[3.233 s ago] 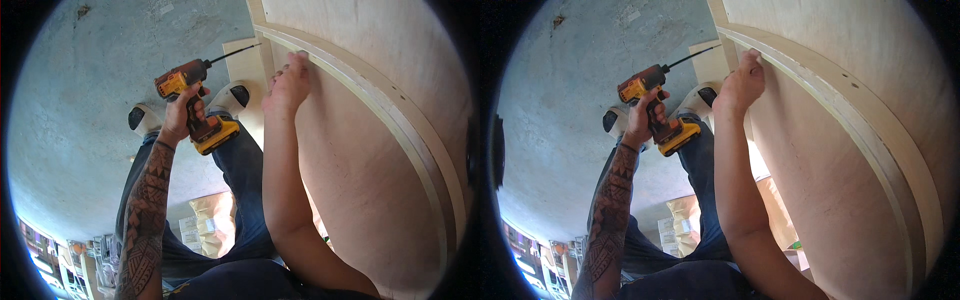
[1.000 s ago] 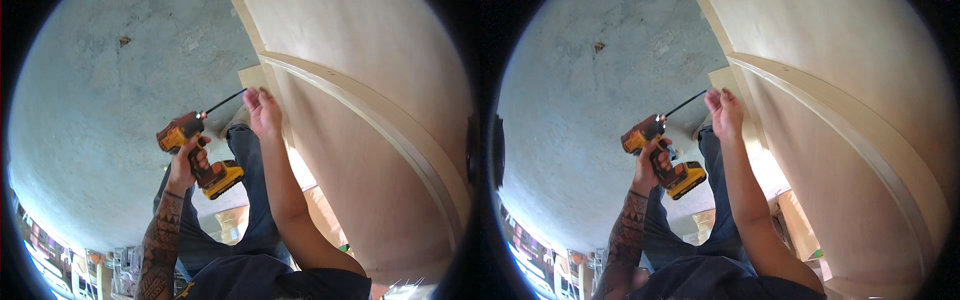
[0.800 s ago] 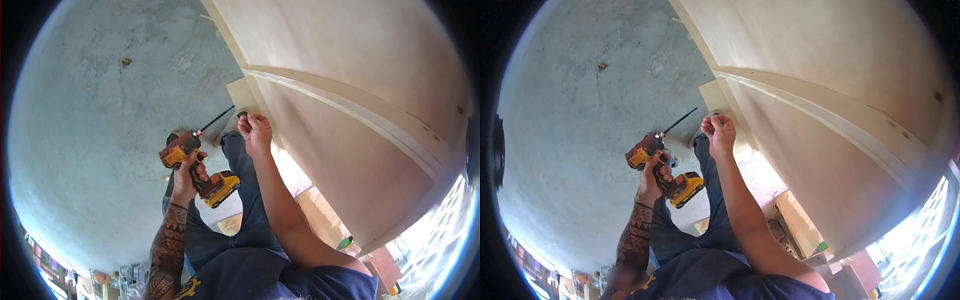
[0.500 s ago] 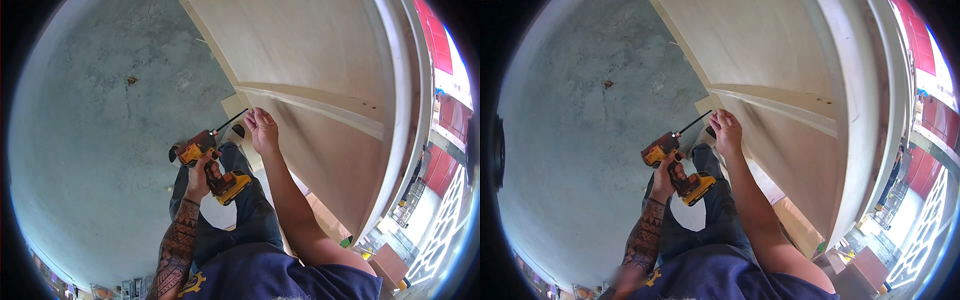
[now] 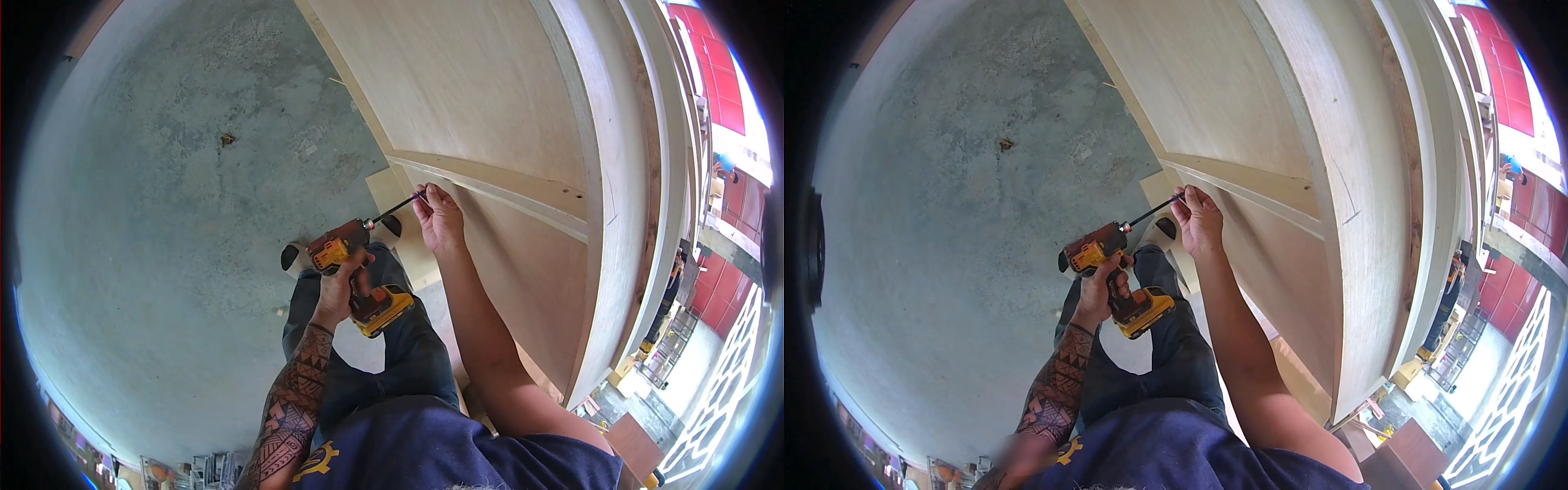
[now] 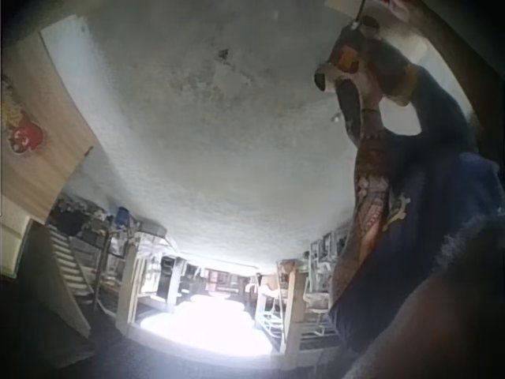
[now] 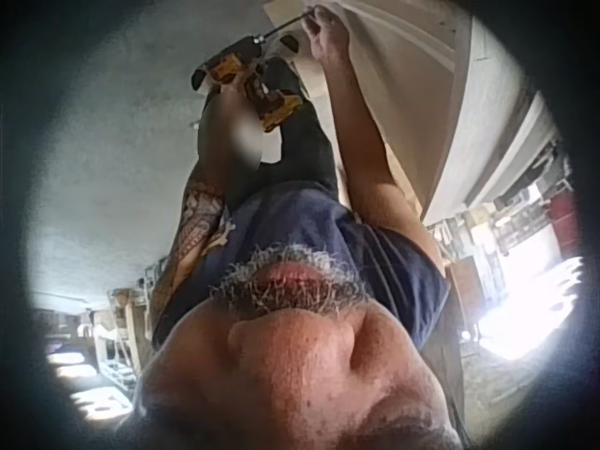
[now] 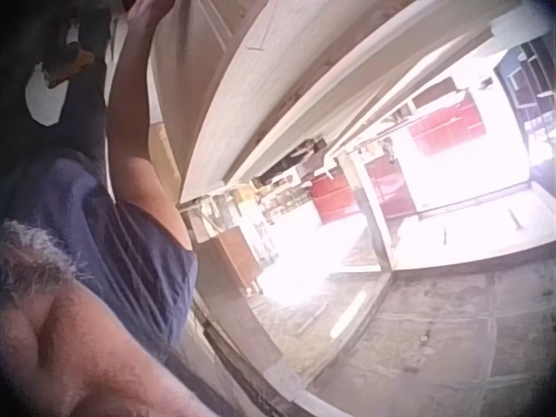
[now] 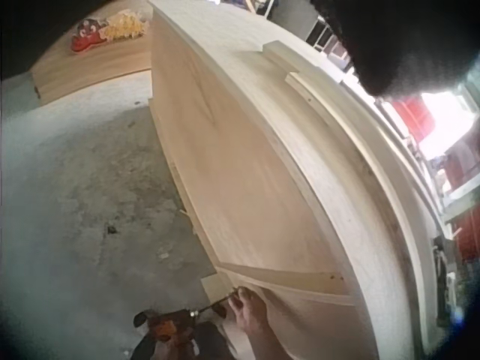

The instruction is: Using a power drill and various wood pieces to assemble a furniture structure in a workshop.

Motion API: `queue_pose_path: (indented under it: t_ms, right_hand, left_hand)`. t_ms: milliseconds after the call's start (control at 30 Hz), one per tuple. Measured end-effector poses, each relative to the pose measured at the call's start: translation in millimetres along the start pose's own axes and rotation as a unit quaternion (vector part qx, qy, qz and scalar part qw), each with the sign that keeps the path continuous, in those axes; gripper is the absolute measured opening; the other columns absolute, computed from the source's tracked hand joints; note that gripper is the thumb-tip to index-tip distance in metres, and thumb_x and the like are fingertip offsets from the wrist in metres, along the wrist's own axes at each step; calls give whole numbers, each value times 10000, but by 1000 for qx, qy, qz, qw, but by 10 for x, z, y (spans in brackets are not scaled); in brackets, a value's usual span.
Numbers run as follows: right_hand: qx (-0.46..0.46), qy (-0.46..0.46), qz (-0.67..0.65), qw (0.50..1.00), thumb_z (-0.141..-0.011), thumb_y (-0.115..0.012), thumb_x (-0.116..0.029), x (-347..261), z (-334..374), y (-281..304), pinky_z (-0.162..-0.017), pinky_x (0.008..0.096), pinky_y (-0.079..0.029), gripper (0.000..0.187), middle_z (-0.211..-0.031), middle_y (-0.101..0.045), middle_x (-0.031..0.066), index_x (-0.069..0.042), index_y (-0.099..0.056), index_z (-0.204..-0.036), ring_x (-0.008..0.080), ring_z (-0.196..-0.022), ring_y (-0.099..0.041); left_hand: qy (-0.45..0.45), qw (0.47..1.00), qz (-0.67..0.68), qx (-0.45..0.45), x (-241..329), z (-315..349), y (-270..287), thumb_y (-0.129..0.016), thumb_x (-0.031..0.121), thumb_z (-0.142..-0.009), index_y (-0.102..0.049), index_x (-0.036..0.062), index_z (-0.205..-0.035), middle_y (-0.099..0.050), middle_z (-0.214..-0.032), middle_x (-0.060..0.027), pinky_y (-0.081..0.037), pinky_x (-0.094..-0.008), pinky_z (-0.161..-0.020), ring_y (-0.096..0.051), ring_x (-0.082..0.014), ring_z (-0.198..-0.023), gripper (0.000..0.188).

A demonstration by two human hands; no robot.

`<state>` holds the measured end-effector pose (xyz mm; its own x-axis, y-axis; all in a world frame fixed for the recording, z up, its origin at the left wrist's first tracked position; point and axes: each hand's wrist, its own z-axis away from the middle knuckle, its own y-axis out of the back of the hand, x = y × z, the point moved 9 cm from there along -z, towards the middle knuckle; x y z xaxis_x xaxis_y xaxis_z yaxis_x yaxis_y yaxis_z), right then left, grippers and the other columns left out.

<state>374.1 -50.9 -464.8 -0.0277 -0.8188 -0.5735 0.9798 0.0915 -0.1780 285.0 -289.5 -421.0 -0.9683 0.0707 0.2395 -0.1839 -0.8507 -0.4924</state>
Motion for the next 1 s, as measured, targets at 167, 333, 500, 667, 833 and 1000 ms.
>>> queue_pose_path:
  t_ms: [167,333,500,667,833,1000]
  right_hand:
    - [1,-25,23,999,-1044,-745,-188,11,-44,-78,-912,316,-618,158,-1122,-775,77,-101,-704,-1168,180,-1007,-737]
    - [-12,-7,26,1000,-1050,-730,-156,-9,-45,-93,-940,340,-613,104,-1132,-770,75,-116,-703,-1142,180,-1031,-734]
    - [-10,2,9,1000,-1057,-722,-161,26,15,-188,-961,318,-605,123,-1142,-762,69,-114,-709,-1171,172,-1051,-726]
    - [-2,27,11,1000,-1058,-726,-193,-8,-6,-126,-965,329,-608,157,-1130,-756,62,-116,-701,-1193,172,-1063,-719]
    - [29,17,93,995,-1082,-682,-165,-23,307,-76,-917,323,-593,223,-1084,-736,70,-31,-672,-1259,172,-1007,-712]
    - [-29,229,349,909,-1066,-693,-109,-543,2034,-316,-810,299,-549,199,-1013,-702,84,35,-667,-1202,120,-878,-657]
  left_hand:
    - [25,1000,13,-2,-139,-42,89,-727,384,-1007,-684,21,-1118,-570,-688,-3,-509,-312,-560,-562,-120,-570,382]
    - [47,999,25,-8,-253,-80,37,-704,432,-1007,-692,20,-1135,-534,-693,17,-510,-319,-613,-558,-128,-596,432]
    - [68,994,80,-23,-326,-81,49,-675,462,-1013,-675,35,-1162,-517,-703,26,-502,-321,-625,-551,-130,-621,452]
    - [73,995,57,-36,-338,-136,38,-673,473,-1009,-665,62,-1134,-511,-703,30,-499,-327,-616,-542,-131,-616,429]
    - [83,992,90,-35,-329,-140,8,-677,426,-1023,-623,68,-1046,-512,-669,-1,-499,-344,-592,-538,-149,-582,363]
    - [72,994,72,-30,-284,-133,71,-668,425,-1032,-615,92,-1028,-512,-676,3,-496,-345,-595,-540,-150,-588,338]
